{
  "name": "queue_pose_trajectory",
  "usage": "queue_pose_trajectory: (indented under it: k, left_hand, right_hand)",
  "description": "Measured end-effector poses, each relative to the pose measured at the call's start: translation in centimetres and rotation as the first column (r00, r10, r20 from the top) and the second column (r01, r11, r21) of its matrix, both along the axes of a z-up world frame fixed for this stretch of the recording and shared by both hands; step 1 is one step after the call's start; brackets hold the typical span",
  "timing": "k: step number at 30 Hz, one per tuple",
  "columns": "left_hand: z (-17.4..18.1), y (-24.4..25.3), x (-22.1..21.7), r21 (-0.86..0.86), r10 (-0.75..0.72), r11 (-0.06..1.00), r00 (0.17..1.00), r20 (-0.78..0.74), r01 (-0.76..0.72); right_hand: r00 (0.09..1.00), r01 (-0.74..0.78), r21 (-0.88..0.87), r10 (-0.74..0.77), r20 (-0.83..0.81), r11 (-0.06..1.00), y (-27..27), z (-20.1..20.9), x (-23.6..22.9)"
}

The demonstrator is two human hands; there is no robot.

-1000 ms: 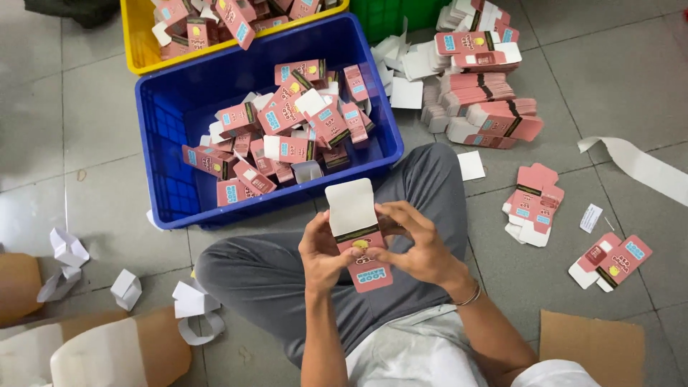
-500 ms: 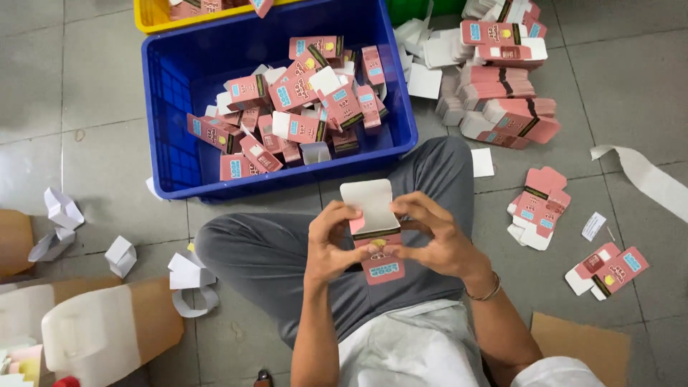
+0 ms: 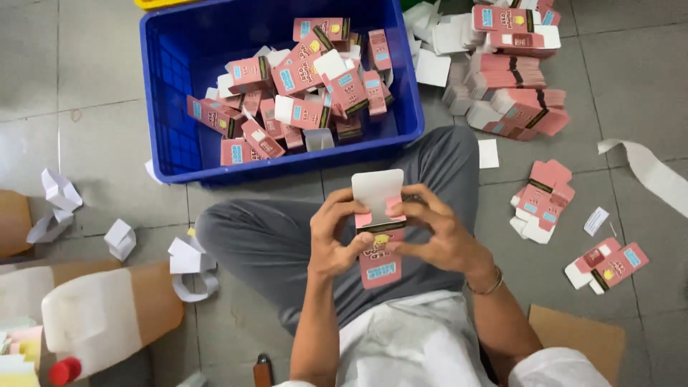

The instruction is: Folding flat cardboard templates into small pink product boxes while sitting on the floor.

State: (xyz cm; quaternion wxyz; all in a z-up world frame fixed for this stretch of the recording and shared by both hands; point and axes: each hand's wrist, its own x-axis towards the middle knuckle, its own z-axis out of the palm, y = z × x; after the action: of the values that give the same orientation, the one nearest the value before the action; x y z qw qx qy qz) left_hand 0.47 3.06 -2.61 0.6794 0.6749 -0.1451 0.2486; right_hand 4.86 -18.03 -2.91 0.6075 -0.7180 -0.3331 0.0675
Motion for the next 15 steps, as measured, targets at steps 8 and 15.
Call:
queue_pose_trajectory:
  k: [8,15]
  left_hand:
    - [-0.9,0.1,1.0,-0.105,0.055,0.993,0.998,0.032,-0.052]
    - [-2.5,0.0,0.6,-0.173,0.021,0.984,0.998,-0.059,-0.031]
  right_hand:
    - [0.999,0.001,0.046,-0.003,0.04,0.999,0.3,0.3,0.8]
    - [0.998,-0.031,0.181,0.041,-0.054,0.983,0.8,0.7,1.2]
